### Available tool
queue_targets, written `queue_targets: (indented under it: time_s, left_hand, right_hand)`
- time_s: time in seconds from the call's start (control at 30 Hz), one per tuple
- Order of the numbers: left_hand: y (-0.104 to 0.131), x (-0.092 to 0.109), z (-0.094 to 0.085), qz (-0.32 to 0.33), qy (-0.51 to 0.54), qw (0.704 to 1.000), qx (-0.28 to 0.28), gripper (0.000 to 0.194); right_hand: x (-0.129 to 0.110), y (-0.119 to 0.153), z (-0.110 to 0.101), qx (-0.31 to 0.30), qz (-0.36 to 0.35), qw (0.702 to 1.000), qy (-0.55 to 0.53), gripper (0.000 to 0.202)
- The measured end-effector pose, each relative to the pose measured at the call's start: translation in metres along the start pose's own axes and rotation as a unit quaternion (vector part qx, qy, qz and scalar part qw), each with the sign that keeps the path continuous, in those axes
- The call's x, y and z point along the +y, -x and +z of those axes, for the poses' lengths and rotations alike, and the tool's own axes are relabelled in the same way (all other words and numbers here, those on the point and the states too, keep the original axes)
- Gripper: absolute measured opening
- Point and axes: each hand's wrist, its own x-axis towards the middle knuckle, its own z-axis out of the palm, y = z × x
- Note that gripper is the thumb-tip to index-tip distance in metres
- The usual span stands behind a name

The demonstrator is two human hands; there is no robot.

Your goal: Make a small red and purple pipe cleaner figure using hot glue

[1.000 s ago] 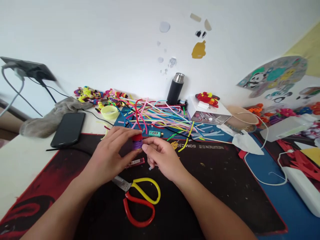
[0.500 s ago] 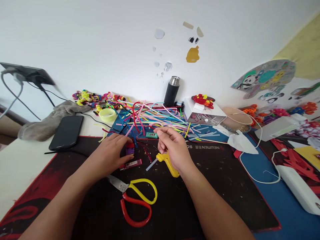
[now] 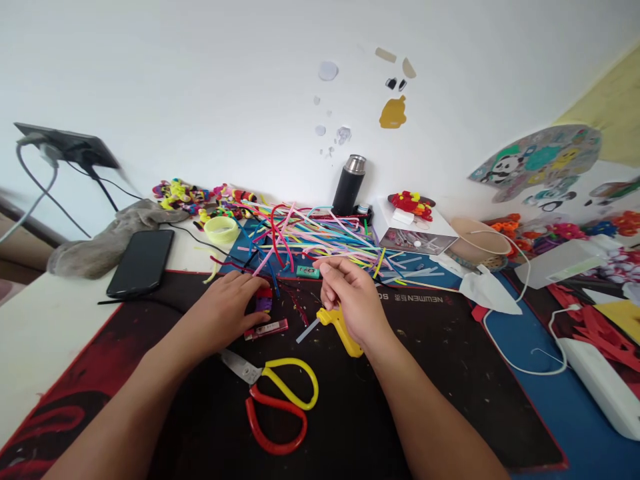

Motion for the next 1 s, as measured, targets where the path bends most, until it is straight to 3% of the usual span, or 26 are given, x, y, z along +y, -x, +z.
queue_targets:
  time_s: [0.73,0.87,1.0]
  left_hand:
    - [0.004,-0.014,0.005,-0.004,0.017,1.0,0.008,0.041]
    - [0.001,-0.017,0.006,-0.009,0.031,0.999,0.037,0.057]
    - [-0.002,-0.012,0.0,-0.044,0.055,0.994,0.086,0.051]
  right_hand:
    - [-0.009,-0.004,-0.01,0.048,-0.035,0.998,-0.008,0.032]
    - [-0.012,-0.005,-0.011,0.056,-0.05,0.997,-0.004,0.033]
    - [-0.016,-0.006,-0.013,0.081,-0.075,0.994,-0.013,0.033]
